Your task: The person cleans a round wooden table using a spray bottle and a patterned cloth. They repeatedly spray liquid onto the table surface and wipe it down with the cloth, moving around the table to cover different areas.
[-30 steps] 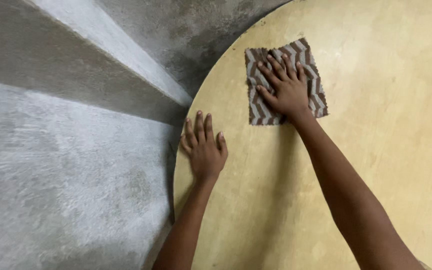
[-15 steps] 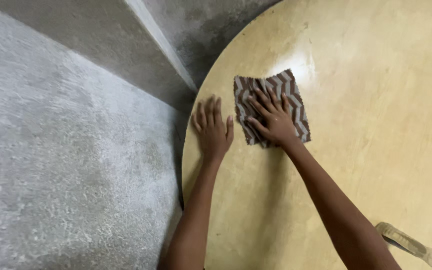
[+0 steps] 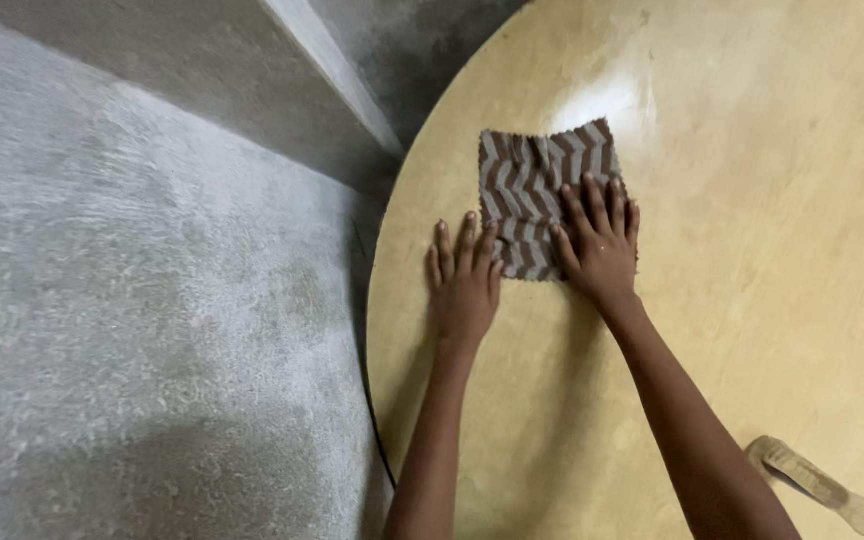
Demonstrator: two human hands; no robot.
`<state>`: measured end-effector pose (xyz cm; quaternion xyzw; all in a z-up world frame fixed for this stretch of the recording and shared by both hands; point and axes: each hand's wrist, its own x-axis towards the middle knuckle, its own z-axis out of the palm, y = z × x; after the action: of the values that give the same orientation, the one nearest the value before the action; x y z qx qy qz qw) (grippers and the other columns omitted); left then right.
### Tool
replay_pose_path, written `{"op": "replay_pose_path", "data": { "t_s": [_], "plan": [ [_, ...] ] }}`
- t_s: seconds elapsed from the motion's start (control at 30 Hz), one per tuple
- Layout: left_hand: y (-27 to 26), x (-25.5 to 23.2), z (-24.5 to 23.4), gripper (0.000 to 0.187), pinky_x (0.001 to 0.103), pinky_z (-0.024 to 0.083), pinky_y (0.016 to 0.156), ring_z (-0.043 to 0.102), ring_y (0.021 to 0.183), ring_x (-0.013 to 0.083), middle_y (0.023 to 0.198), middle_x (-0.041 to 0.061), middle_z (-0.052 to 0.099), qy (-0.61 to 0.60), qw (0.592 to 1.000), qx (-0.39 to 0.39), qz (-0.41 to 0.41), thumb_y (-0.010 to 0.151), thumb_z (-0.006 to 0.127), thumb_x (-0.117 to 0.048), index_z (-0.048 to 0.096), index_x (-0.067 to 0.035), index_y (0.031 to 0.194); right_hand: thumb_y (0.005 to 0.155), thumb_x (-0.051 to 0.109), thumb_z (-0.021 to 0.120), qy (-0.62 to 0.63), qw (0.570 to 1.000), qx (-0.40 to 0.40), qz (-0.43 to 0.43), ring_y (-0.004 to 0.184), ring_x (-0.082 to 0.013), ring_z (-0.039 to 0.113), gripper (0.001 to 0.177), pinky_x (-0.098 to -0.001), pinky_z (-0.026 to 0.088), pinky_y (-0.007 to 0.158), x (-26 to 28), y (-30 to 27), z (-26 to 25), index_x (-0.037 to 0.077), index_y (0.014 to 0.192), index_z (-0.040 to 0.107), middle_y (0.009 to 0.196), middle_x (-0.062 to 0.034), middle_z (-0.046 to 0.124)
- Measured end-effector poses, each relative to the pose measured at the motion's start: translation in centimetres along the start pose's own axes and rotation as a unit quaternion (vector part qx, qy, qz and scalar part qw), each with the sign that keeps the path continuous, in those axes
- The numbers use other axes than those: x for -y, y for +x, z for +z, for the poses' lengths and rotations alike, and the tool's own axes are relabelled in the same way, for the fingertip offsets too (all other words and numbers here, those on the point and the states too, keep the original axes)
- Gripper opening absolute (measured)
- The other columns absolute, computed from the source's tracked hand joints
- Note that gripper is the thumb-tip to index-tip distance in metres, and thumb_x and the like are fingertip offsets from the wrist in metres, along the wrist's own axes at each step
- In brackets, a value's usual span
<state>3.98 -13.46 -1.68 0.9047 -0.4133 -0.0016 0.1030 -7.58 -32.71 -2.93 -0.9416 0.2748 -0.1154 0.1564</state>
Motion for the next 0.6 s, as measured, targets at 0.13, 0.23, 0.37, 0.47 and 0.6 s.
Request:
{"op": "replay_pose_path", "data": {
  "t_s": [0.13, 0.23, 0.37, 0.47, 0.6],
  "plan": [
    [0.2, 2.2, -2.1, 0.070, 0.057, 0.011, 0.124, 0.012, 0.158, 0.0394, 0.172, 0.008, 0.020, -0.061, 0.997, 0.046, -0.022, 0.099, 0.054, -0.039, 0.034, -0.016, 0.162, 0.097, 0.034, 0.056, 0.118, 0.991, -0.024, -0.063, 0.162, -0.0362, 0.022, 0.060, -0.0589, 0.013, 0.132, 1.0, 2.7, -0.3, 0.027, 0.156, 0.047, 0.173, -0.0070, 0.030],
    [0.0, 3.2, -2.3, 0.063, 0.057, 0.010, 0.126, 0.013, 0.158, 0.0376, 0.171, 0.006, 0.021, -0.112, 0.992, 0.024, -0.043, 0.102, 0.053, -0.037, 0.037, -0.017, 0.159, 0.101, 0.052, 0.061, 0.067, 0.997, 0.006, -0.040, 0.160, -0.0407, 0.015, 0.066, -0.0644, 0.010, 0.126, 3.4, 4.7, 1.1, 0.029, 0.161, 0.047, 0.174, -0.0080, 0.026],
    [1.1, 5.3, -1.7, 0.061, 0.055, 0.014, 0.125, 0.016, 0.157, 0.0357, 0.170, 0.005, 0.026, -0.062, 0.996, -0.007, -0.060, 0.106, 0.047, -0.040, 0.037, -0.013, 0.160, 0.097, 0.062, 0.059, -0.032, 0.998, 0.012, -0.057, 0.156, -0.0409, 0.013, 0.068, -0.0680, 0.006, 0.120, 6.9, 5.3, 2.0, 0.034, 0.157, 0.048, 0.171, -0.0041, 0.026],
    [0.6, 5.4, -1.6, 0.060, 0.054, 0.017, 0.125, 0.018, 0.157, 0.0363, 0.170, 0.006, 0.029, 0.001, 0.998, -0.025, -0.055, 0.107, 0.042, -0.038, 0.039, -0.012, 0.160, 0.100, 0.061, 0.055, -0.038, 0.997, 0.016, -0.071, 0.159, -0.0389, 0.014, 0.066, -0.0660, 0.006, 0.123, 7.3, 2.6, 2.3, 0.034, 0.160, 0.048, 0.173, -0.0017, 0.027],
    [0.3, 4.9, -1.8, 0.057, 0.053, 0.019, 0.126, 0.020, 0.158, 0.0354, 0.170, 0.005, 0.030, 0.011, 0.997, -0.038, -0.062, 0.107, 0.042, -0.033, 0.041, -0.014, 0.160, 0.103, 0.060, 0.051, -0.014, 0.998, 0.039, -0.052, 0.161, -0.0386, 0.014, 0.065, -0.0647, 0.005, 0.127, 5.5, -0.3, 1.9, 0.033, 0.161, 0.046, 0.174, -0.0010, 0.028]
  ]
}}
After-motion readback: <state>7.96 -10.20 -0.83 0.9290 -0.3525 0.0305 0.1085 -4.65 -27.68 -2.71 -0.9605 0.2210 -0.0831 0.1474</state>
